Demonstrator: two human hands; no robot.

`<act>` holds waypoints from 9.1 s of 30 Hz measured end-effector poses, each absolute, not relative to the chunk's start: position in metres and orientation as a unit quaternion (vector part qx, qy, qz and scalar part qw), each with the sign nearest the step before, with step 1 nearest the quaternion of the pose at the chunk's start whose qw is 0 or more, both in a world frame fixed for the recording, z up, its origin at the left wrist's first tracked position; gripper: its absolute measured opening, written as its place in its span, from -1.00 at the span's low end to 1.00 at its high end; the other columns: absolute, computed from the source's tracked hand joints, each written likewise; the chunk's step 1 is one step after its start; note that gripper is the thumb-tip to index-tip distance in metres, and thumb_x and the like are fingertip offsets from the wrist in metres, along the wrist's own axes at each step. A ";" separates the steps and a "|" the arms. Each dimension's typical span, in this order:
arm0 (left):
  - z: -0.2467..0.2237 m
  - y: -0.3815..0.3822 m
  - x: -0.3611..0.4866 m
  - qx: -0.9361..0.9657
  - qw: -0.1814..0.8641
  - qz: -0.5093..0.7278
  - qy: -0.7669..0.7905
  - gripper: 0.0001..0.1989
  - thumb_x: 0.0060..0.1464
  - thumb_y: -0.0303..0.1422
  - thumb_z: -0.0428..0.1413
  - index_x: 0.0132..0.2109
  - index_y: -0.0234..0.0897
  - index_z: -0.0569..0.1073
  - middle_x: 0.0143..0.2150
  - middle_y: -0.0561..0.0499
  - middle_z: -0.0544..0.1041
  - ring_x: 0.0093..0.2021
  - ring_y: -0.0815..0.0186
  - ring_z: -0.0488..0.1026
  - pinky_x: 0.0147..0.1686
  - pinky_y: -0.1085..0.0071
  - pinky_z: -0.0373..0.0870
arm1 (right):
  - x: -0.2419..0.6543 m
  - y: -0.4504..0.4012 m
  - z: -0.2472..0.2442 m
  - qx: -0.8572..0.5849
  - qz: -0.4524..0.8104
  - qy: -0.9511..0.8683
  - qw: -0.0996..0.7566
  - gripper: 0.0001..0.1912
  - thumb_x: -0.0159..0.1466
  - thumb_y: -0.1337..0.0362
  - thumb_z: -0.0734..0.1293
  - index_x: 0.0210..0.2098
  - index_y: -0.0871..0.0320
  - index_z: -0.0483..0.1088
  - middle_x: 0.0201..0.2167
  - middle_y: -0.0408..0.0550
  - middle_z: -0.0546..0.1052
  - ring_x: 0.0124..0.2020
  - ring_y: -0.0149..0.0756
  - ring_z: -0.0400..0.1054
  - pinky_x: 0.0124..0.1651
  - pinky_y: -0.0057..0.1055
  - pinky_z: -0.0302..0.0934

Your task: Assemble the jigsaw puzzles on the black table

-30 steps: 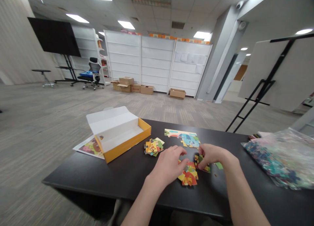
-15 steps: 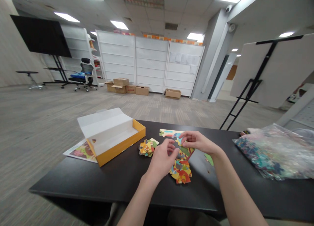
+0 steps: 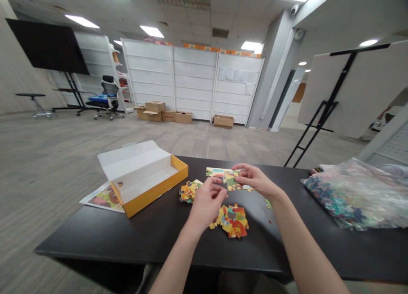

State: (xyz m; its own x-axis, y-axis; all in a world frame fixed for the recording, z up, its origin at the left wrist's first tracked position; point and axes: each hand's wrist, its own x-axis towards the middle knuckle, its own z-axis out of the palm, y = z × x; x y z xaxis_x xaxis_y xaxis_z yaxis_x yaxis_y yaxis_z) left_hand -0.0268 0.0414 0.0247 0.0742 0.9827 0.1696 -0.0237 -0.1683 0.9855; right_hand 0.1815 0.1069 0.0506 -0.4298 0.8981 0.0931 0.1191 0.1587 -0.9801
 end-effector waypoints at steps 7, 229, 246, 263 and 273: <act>0.024 0.040 -0.031 0.595 0.426 0.511 0.451 -0.75 0.10 -0.37 0.13 -0.06 -0.29 0.38 -0.34 -0.01 0.55 -0.30 0.24 0.58 -0.21 0.29 0.50 | 0.245 0.153 0.016 -0.586 0.277 -0.545 0.532 -0.42 0.13 -0.02 0.44 0.02 0.22 0.44 -0.33 0.01 0.62 -0.40 -0.30 0.45 -0.35 -0.41 0.28; 0.025 0.024 -0.039 0.850 0.201 0.161 0.460 -0.69 0.16 -0.22 0.12 0.00 -0.22 0.53 -0.05 -0.08 0.59 -0.02 0.08 0.50 0.00 0.22 0.41 | 0.173 0.145 -0.011 -0.467 0.131 -0.846 0.222 -0.74 0.22 0.24 0.44 -0.09 0.12 0.58 0.03 0.07 0.54 -0.23 -0.26 0.46 -0.05 -0.26 0.34; 0.027 0.034 -0.055 0.823 0.175 0.251 0.479 -0.83 0.19 -0.33 0.12 -0.09 -0.20 0.53 -0.13 -0.02 0.58 -0.07 0.18 0.51 -0.06 0.30 0.42 | 0.173 0.146 -0.012 -0.464 0.123 -0.851 0.214 -0.78 0.26 0.26 0.42 -0.11 0.13 0.59 -0.03 0.08 0.58 -0.12 -0.17 0.48 0.02 -0.24 0.33; 0.014 0.047 -0.115 0.743 0.127 0.193 0.628 -0.39 0.14 -0.35 0.14 0.32 -0.31 0.22 0.25 -0.22 0.41 0.23 0.04 0.35 0.21 0.18 0.25 | 0.179 0.148 -0.015 -0.467 0.138 -0.849 0.207 -0.81 0.24 0.23 0.41 -0.17 0.13 0.58 -0.12 0.00 0.57 -0.46 -0.41 0.33 -0.22 -0.37 0.29; 0.016 0.046 -0.110 0.753 0.114 0.265 0.592 -0.38 -0.02 -0.39 0.27 0.21 -0.23 0.33 0.22 -0.14 0.41 0.17 0.03 0.36 0.19 0.13 0.29 | 0.181 0.145 -0.010 -0.477 0.147 -0.839 0.217 -0.85 0.18 0.22 0.44 -0.26 0.10 0.60 -0.18 -0.04 0.61 -0.45 -0.37 0.38 -0.23 -0.37 0.29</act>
